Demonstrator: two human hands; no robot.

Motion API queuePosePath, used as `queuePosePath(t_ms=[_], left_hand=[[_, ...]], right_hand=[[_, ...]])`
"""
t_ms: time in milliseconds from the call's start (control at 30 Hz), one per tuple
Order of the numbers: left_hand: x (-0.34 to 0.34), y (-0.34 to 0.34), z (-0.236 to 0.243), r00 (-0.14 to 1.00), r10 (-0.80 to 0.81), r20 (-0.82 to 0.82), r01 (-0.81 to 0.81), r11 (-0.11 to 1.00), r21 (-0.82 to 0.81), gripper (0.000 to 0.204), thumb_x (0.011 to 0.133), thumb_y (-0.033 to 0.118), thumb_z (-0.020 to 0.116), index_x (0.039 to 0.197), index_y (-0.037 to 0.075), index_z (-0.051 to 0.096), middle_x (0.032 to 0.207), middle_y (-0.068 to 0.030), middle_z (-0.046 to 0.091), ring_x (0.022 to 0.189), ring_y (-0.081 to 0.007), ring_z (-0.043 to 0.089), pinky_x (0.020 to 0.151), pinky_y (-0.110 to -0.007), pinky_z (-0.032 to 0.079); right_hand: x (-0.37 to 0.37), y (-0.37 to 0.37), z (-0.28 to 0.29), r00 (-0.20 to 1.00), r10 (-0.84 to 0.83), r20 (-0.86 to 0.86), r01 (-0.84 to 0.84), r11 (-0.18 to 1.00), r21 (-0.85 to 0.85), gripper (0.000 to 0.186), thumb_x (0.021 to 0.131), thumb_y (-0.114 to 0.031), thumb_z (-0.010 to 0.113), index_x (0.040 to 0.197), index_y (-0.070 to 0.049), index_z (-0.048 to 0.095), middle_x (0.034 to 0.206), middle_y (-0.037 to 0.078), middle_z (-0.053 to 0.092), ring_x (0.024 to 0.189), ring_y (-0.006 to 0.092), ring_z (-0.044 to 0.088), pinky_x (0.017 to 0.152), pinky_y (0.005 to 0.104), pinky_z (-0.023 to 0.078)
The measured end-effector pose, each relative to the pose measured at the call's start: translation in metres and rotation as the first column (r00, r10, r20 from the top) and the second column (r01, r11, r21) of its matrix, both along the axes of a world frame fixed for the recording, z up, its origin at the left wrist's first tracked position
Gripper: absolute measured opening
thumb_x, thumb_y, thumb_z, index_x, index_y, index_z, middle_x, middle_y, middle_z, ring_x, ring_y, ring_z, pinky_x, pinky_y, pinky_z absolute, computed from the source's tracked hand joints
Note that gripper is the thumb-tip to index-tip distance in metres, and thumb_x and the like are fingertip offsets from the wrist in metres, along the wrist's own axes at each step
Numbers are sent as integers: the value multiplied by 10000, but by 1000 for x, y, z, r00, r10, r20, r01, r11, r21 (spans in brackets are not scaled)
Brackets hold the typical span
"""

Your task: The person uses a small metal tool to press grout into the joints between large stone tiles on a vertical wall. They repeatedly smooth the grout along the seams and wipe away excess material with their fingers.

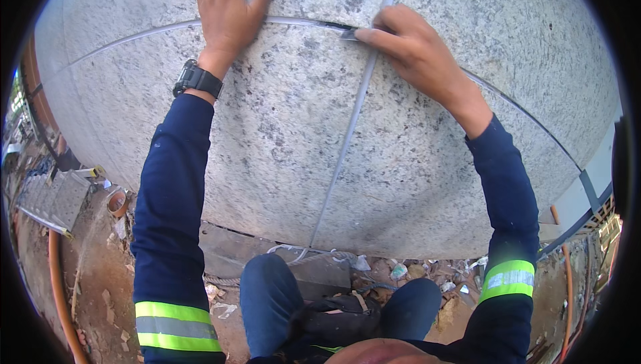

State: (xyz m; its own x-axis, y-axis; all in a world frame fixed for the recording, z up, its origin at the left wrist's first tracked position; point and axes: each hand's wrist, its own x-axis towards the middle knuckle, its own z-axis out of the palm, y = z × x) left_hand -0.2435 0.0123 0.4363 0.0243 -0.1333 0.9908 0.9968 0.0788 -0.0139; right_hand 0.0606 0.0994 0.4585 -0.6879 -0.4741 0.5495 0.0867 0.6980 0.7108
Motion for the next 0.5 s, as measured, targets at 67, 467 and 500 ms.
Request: queuePosePath(t_ms=[67,467,500], left_hand=[[-1,1,-2,1000,-9,-14,9,1000,8,699,1000,329,622,1595,27,413,1685,-289,288,1557,-484,257,1278,-554,224],[-2,-1,-1,999,-31,-13,32,999,9,713,987,322,633,1599,32,413,1689,-286,282,1560,-482,250,1283,-551,214],[-1,0,-1,1000,-28,-10,28,1000,5,714,987,324,632,1600,32,413,1689,-287,282,1560,-481,250,1283,-551,214]], right_hand=[[-19,-4,1,999,39,11,-39,999,-8,265,849,13,703,1092,-92,725,946,76,585,921,267,608,814,408,516],[-36,-15,2,1000,-10,-2,10,999,-53,181,935,-53,633,1088,-88,723,933,74,553,900,256,592,811,392,518],[-33,-16,1,1000,-30,0,30,997,-65,178,939,-53,631,1087,-87,724,930,74,552,898,255,592,811,391,517]])
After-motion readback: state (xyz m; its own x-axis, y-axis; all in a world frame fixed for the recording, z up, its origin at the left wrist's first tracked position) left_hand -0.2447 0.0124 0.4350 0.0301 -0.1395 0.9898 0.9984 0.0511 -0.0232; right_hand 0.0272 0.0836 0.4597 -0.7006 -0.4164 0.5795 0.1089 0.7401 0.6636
